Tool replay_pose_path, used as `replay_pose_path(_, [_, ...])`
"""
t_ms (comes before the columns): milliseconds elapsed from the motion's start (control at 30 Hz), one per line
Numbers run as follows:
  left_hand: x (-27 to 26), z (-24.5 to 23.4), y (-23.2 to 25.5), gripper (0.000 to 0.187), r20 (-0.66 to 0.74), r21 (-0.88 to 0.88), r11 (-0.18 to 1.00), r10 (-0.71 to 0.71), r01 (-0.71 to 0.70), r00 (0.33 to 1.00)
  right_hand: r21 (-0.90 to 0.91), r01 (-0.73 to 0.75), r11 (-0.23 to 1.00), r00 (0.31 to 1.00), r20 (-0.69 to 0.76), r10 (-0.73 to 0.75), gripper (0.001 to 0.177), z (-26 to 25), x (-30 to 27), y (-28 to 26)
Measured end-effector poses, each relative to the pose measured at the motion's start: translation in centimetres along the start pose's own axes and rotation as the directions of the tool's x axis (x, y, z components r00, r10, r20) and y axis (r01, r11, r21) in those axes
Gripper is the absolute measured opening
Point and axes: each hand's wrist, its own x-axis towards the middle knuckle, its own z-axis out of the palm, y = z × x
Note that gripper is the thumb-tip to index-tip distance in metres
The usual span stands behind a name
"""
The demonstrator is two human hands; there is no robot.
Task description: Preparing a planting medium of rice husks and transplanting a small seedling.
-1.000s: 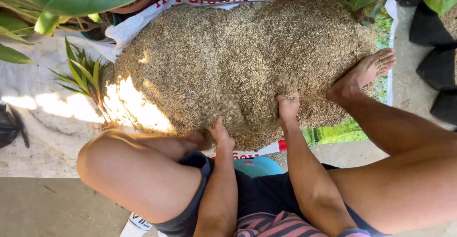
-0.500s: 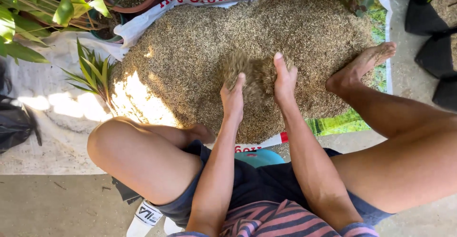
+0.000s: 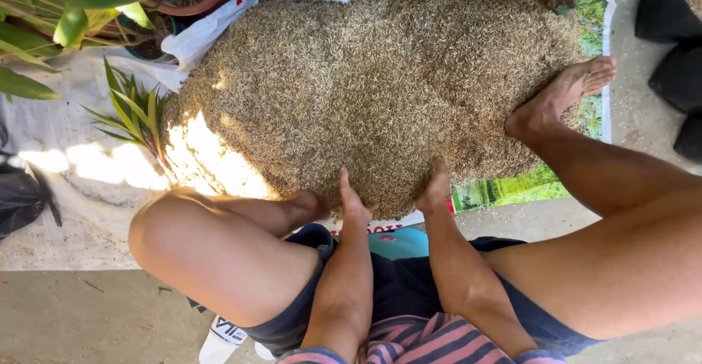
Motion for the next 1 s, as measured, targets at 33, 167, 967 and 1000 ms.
replay_pose_path(33, [-1.4,0.4,1.1,0.123,-0.001,0.008,1.000,-0.003,0.003,1.000,0.005,-0.002,1.000,1.000,-0.007,0.002,0.101,1.5,-3.0,-1.2])
replay_pose_path(167, [-2.5,1.4,2.1,0.116,0.176,0.221,0.974,0.000,-0.040,0.984,-0.250,0.114,0.962,0.990,0.106,-0.090,0.107,4.6,-7.1,-3.4])
replay_pose_path(967, [-10.7,5.8,6.0,0.101,0.464,0.351,0.662,0.491,-0.662,0.737,-0.073,0.780,0.621,0.615,0.271,-0.740,0.038,7.1,-9.0,-8.0])
replay_pose_path(1000, [-11.2,5.8,6.3,0.102,0.519,0.314,0.631,0.512,-0.710,0.685,-0.132,0.751,0.647,0.652,0.305,-0.694,0.049,6.4,-8.8,-8.0])
